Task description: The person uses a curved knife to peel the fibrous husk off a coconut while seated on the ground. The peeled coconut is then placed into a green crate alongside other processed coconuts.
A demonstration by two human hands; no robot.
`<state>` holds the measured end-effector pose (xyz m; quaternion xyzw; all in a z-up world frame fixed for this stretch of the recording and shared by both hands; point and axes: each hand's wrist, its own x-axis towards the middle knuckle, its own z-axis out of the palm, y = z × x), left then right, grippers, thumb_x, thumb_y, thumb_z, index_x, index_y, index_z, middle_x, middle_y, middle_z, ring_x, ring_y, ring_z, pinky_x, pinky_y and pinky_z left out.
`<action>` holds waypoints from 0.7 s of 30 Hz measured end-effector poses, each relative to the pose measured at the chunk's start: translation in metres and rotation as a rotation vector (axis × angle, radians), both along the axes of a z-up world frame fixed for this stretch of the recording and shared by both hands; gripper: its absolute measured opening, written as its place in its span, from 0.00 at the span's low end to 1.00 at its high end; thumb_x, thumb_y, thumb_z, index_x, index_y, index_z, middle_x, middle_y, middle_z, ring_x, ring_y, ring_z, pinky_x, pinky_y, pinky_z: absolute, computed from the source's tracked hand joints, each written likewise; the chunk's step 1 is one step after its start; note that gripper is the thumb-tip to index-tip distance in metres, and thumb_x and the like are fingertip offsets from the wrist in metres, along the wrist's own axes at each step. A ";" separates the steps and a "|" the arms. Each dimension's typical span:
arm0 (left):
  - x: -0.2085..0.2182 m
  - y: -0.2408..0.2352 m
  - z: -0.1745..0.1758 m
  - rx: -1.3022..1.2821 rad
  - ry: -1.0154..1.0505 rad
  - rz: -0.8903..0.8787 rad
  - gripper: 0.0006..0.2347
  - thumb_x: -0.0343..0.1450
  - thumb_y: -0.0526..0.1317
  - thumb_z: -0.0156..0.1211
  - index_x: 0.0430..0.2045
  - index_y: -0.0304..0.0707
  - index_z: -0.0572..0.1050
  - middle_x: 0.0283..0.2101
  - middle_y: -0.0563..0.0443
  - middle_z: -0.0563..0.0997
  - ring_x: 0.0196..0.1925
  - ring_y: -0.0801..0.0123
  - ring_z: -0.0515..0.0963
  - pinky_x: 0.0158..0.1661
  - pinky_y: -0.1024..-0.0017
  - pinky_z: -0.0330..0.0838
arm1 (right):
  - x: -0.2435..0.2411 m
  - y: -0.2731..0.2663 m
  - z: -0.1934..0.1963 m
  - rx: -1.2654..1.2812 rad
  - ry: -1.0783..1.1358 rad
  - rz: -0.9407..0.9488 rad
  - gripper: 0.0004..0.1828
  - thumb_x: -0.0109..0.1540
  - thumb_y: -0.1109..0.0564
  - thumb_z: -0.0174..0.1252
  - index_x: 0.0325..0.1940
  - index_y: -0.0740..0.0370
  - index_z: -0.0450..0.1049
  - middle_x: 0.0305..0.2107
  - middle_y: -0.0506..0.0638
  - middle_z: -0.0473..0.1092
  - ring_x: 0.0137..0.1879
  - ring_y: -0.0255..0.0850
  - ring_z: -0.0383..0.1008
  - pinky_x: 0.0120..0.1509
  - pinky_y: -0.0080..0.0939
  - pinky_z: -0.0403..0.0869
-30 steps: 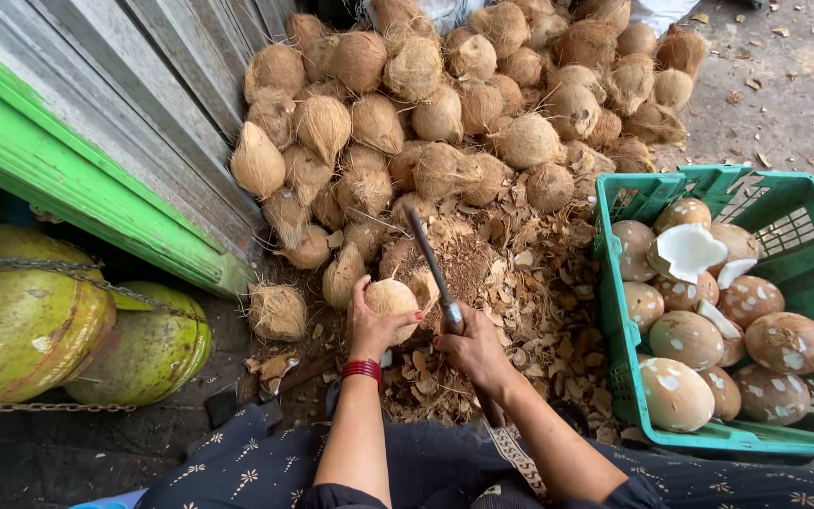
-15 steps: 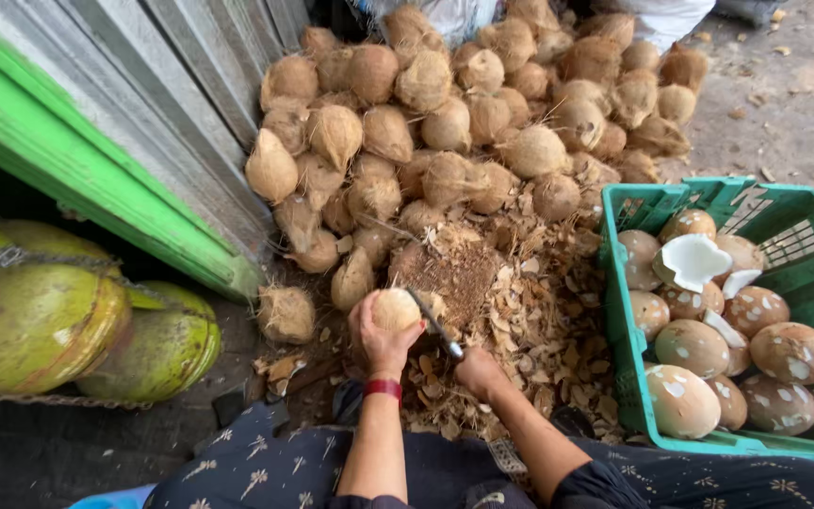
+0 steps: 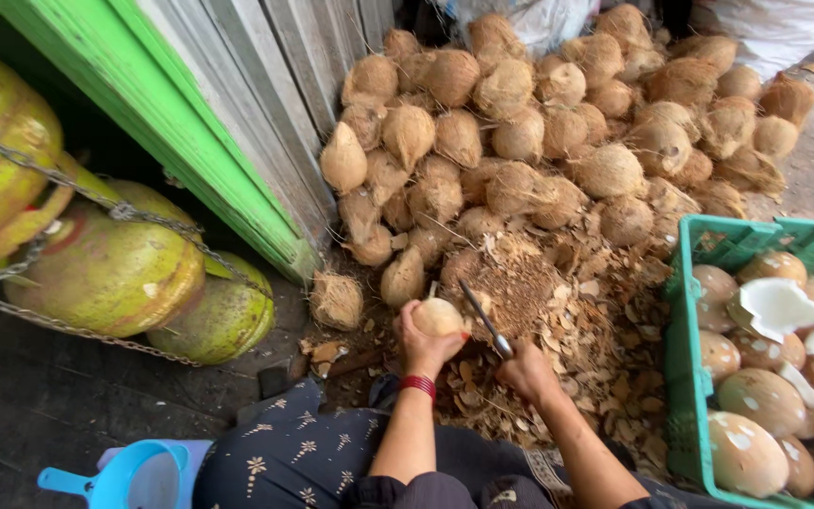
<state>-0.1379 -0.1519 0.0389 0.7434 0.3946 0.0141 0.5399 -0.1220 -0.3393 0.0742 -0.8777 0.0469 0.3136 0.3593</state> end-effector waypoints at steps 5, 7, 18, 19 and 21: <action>0.004 0.008 -0.001 -0.007 -0.039 -0.083 0.44 0.46 0.39 0.84 0.58 0.63 0.63 0.65 0.49 0.57 0.67 0.52 0.65 0.64 0.53 0.69 | -0.005 0.001 0.051 0.435 -0.168 -0.116 0.08 0.56 0.63 0.60 0.33 0.56 0.67 0.21 0.48 0.65 0.22 0.35 0.65 0.25 0.39 0.69; -0.002 0.012 -0.007 0.037 -0.033 -0.120 0.44 0.47 0.40 0.84 0.58 0.63 0.63 0.65 0.49 0.58 0.67 0.52 0.65 0.64 0.53 0.69 | -0.014 0.005 0.041 0.584 -0.302 -0.071 0.07 0.59 0.63 0.58 0.31 0.60 0.66 0.20 0.50 0.67 0.22 0.35 0.63 0.25 0.35 0.66; -0.008 0.009 -0.015 -0.272 -0.356 0.333 0.43 0.44 0.40 0.79 0.56 0.60 0.64 0.65 0.49 0.68 0.64 0.52 0.72 0.54 0.47 0.78 | 0.000 0.007 -0.055 0.111 0.347 -0.077 0.11 0.61 0.64 0.56 0.47 0.70 0.73 0.26 0.52 0.68 0.21 0.35 0.60 0.23 0.38 0.62; -0.007 0.014 -0.005 -0.272 -0.330 0.418 0.44 0.45 0.40 0.78 0.58 0.61 0.62 0.65 0.49 0.67 0.64 0.51 0.71 0.54 0.46 0.76 | -0.001 0.005 -0.056 0.111 0.313 -0.038 0.11 0.60 0.64 0.58 0.47 0.71 0.75 0.26 0.52 0.69 0.21 0.35 0.61 0.23 0.37 0.63; 0.003 0.024 0.021 -0.264 -0.306 0.594 0.46 0.48 0.41 0.77 0.62 0.63 0.57 0.65 0.50 0.65 0.64 0.51 0.69 0.55 0.45 0.73 | 0.005 0.008 -0.058 0.023 0.219 0.021 0.11 0.62 0.64 0.53 0.47 0.72 0.73 0.27 0.53 0.71 0.23 0.35 0.65 0.25 0.37 0.67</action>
